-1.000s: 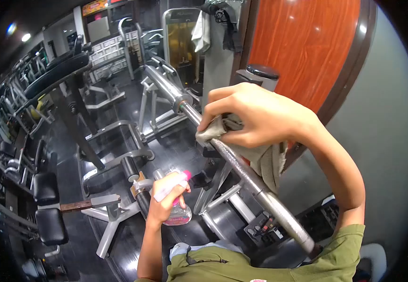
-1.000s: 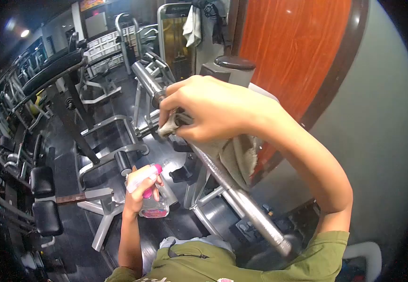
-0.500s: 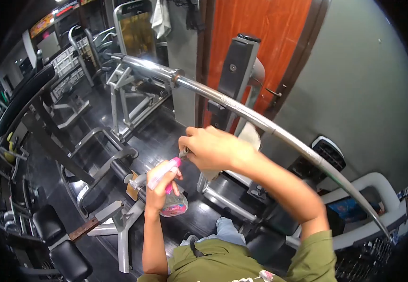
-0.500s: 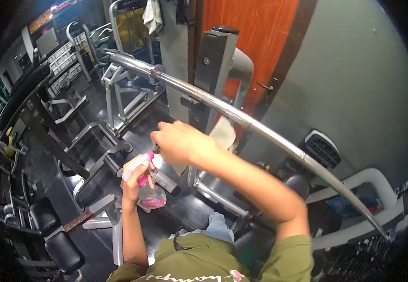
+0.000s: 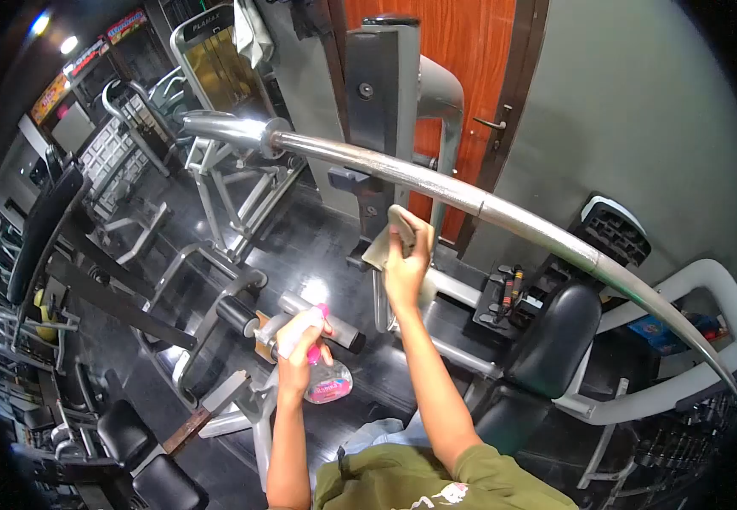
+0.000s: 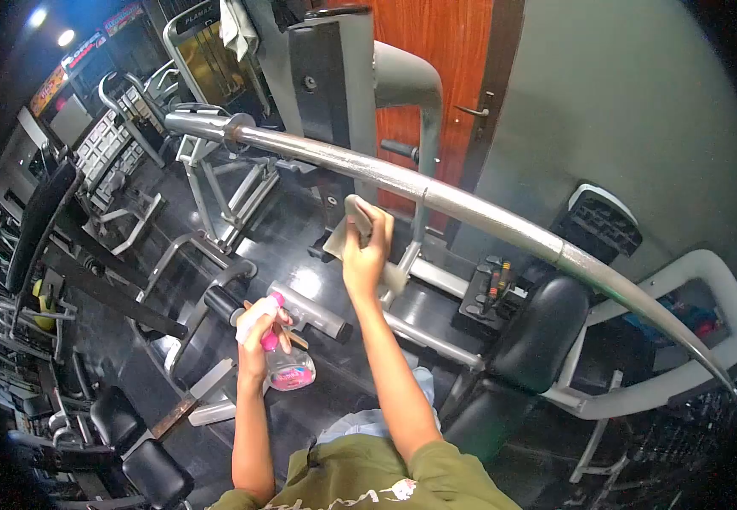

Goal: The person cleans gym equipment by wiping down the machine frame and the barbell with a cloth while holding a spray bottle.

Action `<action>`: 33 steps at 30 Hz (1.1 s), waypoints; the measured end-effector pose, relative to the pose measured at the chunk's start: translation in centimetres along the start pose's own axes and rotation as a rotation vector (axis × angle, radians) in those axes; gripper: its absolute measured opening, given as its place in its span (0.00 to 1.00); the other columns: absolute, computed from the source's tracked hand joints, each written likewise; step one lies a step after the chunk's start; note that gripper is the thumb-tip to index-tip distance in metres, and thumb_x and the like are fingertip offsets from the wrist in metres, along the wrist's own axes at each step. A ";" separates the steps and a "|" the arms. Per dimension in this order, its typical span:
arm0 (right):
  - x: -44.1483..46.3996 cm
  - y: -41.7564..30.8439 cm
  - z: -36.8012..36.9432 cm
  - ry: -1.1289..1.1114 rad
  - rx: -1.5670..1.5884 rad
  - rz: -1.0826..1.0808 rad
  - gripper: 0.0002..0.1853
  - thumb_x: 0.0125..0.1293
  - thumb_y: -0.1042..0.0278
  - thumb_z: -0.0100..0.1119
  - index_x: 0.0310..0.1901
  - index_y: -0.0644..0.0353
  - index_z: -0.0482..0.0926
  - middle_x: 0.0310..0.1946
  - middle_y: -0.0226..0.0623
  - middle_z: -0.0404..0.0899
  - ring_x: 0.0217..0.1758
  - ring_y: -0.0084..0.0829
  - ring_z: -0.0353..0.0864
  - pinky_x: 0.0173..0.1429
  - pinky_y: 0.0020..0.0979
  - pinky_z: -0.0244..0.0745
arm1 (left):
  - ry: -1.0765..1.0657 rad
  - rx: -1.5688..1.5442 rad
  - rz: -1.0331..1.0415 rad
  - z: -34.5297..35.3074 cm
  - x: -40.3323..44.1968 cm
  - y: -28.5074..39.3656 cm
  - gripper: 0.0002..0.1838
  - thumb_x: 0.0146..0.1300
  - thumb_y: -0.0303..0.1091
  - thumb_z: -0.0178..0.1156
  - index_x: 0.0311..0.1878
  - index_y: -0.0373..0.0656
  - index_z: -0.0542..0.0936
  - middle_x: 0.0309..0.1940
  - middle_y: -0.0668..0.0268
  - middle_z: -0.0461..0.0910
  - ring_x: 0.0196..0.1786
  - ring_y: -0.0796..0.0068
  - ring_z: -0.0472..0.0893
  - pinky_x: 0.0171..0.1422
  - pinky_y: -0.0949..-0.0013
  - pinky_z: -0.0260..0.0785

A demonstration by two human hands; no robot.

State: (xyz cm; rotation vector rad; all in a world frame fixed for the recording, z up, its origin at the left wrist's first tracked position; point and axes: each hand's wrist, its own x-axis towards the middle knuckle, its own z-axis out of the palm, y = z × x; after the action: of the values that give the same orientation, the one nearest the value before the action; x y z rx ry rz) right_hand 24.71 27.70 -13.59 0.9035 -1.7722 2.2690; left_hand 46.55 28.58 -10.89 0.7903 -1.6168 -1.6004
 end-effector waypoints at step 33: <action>-8.0 6.2 0.8 0.046 0.009 0.347 0.17 0.76 0.59 0.58 0.53 0.66 0.76 0.46 0.40 0.76 0.54 0.33 0.75 0.62 0.33 0.68 | 0.076 -0.044 -0.140 1.0 0.7 -3.0 0.16 0.71 0.40 0.54 0.42 0.33 0.79 0.34 0.57 0.80 0.22 0.72 0.79 0.33 0.71 0.71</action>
State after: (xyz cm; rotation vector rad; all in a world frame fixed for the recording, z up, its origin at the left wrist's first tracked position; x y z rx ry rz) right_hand 28.80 27.14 -22.93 0.5751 -2.0337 2.4752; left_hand 45.16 28.41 -13.77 0.9472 -1.4964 -1.6764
